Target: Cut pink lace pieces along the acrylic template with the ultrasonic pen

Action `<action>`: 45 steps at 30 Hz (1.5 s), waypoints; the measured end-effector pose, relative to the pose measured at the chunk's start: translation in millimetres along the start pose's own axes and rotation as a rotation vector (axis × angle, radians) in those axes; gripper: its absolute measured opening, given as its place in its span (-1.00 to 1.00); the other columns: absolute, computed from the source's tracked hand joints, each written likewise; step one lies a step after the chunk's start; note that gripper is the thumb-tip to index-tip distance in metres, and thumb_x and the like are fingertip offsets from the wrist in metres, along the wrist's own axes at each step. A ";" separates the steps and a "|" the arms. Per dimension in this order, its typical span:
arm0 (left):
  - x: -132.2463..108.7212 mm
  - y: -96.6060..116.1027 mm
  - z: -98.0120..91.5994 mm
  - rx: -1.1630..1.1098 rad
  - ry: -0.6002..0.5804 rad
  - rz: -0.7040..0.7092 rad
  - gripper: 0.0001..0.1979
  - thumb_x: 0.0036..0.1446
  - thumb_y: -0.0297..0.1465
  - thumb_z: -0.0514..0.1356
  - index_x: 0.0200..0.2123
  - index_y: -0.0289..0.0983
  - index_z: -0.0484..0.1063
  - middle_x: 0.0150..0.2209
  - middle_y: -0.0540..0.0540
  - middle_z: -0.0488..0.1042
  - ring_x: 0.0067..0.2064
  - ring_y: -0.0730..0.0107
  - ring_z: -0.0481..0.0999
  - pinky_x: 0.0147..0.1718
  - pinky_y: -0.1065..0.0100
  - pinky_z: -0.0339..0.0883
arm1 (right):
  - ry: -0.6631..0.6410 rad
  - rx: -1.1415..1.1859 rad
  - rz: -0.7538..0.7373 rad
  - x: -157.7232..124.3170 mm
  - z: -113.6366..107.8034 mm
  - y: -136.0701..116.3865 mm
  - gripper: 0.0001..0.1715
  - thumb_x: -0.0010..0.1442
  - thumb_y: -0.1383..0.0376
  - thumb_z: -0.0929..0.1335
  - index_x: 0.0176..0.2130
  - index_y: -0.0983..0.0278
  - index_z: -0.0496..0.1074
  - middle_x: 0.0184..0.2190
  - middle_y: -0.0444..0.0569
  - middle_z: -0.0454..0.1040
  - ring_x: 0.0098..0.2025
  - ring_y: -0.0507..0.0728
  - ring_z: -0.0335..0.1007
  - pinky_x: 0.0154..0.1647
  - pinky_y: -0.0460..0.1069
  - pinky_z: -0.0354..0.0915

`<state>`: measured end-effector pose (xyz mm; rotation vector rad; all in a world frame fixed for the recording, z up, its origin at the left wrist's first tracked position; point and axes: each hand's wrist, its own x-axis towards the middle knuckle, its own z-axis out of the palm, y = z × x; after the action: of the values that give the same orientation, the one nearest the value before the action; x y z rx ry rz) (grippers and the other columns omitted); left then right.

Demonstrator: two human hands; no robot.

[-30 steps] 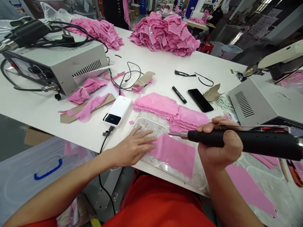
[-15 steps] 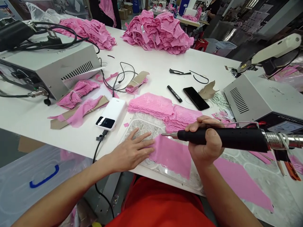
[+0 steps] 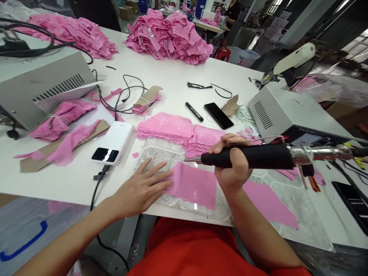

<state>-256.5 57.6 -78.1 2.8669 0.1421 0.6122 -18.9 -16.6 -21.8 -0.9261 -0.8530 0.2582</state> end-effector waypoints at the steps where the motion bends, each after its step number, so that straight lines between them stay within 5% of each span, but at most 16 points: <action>1: 0.0 -0.9 -0.7 -0.004 0.001 0.008 -0.65 0.34 -0.49 0.06 0.12 -0.17 0.43 0.22 -0.05 0.41 0.39 0.17 0.12 0.41 -0.05 -0.23 | 0.022 -0.005 -0.018 3.6 -5.9 -5.2 -0.86 0.06 0.24 0.32 -0.33 0.23 0.39 -0.31 -0.12 0.37 -0.53 -0.04 0.30 -0.49 -0.01 0.36; 11: 3.4 -7.9 -4.6 -0.018 -0.013 0.078 -0.58 0.29 -0.49 0.07 0.19 -0.15 0.36 0.27 0.00 0.34 0.42 0.21 0.06 0.42 0.04 -0.22 | 0.132 -0.123 -0.041 2.8 -82.8 -40.8 -0.80 -0.06 0.27 0.29 -0.40 0.31 0.44 -0.42 -0.08 0.37 -0.60 -0.02 0.29 -0.61 -0.03 0.32; 18: 11.1 6.0 -3.9 -0.032 0.003 0.060 -0.62 0.31 -0.51 0.07 0.16 -0.22 0.36 0.24 -0.07 0.38 0.41 0.20 0.08 0.41 0.02 -0.18 | 0.115 -0.099 -0.036 3.5 -87.2 -36.8 -0.80 -0.06 0.29 0.30 -0.40 0.32 0.46 -0.40 -0.07 0.39 -0.60 -0.01 0.31 -0.60 -0.02 0.34; 24: 53.9 47.0 27.0 0.039 0.000 0.079 -0.65 0.29 -0.61 0.02 0.08 -0.35 0.41 0.14 -0.18 0.49 0.22 0.19 0.41 0.27 0.07 0.16 | 0.152 -0.082 -0.014 4.3 -96.6 -37.3 -0.78 -0.09 0.28 0.30 -0.40 0.30 0.46 -0.41 -0.09 0.39 -0.61 -0.02 0.29 -0.63 -0.02 0.31; 27: 77.3 57.9 43.9 0.073 -0.045 0.073 -0.63 0.28 -0.60 0.00 0.09 -0.38 0.41 0.15 -0.24 0.47 0.20 0.12 0.42 0.17 0.06 0.29 | 0.157 -0.071 -0.005 2.5 -99.5 -37.3 -0.78 -0.08 0.28 0.29 -0.39 0.30 0.47 -0.40 -0.08 0.39 -0.60 -0.01 0.29 -0.62 -0.01 0.32; 33: 91.2 61.9 59.3 0.078 -0.102 0.075 -0.56 0.30 -0.59 -0.03 0.21 -0.38 0.30 0.22 -0.25 0.39 0.28 0.08 0.32 0.25 -0.01 0.16 | 0.104 0.016 -0.007 -0.3 -101.1 -36.8 -0.78 0.00 0.26 0.34 -0.31 0.29 0.49 -0.34 -0.07 0.41 -0.55 -0.01 0.33 -0.55 -0.01 0.36; 45: 90.8 58.4 57.6 0.034 -0.124 0.083 -0.62 0.37 -0.55 -0.02 0.19 -0.34 0.33 0.22 -0.20 0.39 0.34 0.09 0.23 0.35 -0.06 -0.11 | 0.080 0.080 0.023 -2.2 -101.5 -33.6 -0.77 0.05 0.23 0.38 -0.25 0.27 0.50 -0.28 -0.08 0.41 -0.50 -0.02 0.36 -0.50 -0.02 0.39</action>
<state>-147.2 2.7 -80.9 2.9457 0.0152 0.4488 49.7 -98.2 -28.1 -0.8663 -0.7532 0.2716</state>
